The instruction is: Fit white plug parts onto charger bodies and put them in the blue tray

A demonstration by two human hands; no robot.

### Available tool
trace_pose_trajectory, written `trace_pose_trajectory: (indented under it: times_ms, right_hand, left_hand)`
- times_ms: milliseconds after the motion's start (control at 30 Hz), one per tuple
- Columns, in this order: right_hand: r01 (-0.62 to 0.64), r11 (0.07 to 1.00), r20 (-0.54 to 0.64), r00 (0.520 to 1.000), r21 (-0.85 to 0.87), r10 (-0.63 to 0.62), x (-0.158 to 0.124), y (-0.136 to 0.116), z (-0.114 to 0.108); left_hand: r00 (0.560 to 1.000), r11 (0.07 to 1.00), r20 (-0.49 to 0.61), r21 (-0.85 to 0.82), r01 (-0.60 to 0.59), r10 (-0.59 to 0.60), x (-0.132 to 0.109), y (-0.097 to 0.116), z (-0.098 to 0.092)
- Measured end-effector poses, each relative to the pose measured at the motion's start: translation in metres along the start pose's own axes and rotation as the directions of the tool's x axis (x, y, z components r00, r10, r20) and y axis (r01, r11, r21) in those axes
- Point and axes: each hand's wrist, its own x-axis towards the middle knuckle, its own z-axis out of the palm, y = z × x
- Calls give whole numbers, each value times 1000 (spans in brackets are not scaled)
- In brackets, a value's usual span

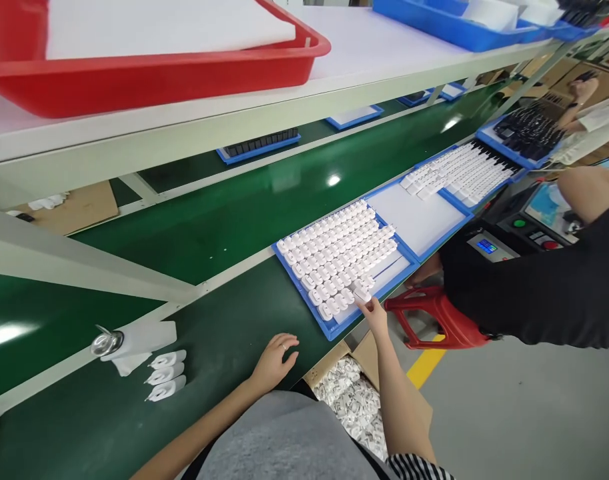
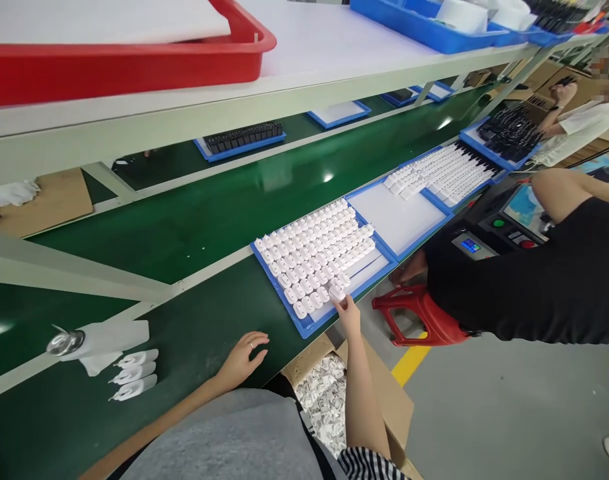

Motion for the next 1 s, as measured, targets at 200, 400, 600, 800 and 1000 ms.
trace_pose_trajectory:
  times_ms: [200, 400, 600, 800, 1000]
  right_hand:
    - [17, 994, -60, 998, 109, -11, -35, -2, -10]
    - [229, 960, 246, 933, 159, -263, -97, -32, 37]
    - [310, 951, 462, 842, 7, -278, -124, -52, 103]
    - [457, 887, 483, 792, -62, -374, -128, -63, 110]
    - [610, 791, 409, 734, -46, -542, -130, -63, 108]
  left_hand:
    - [997, 994, 68, -112, -15, 23, 42, 39, -2]
    - [962, 984, 258, -174, -44, 88, 40, 31, -10]
    - [962, 989, 240, -37, 141, -128, 6, -28, -13]
    - [963, 986, 219, -28, 167, -157, -10, -49, -5]
    - [977, 996, 196, -35, 88, -79, -13, -51, -5]
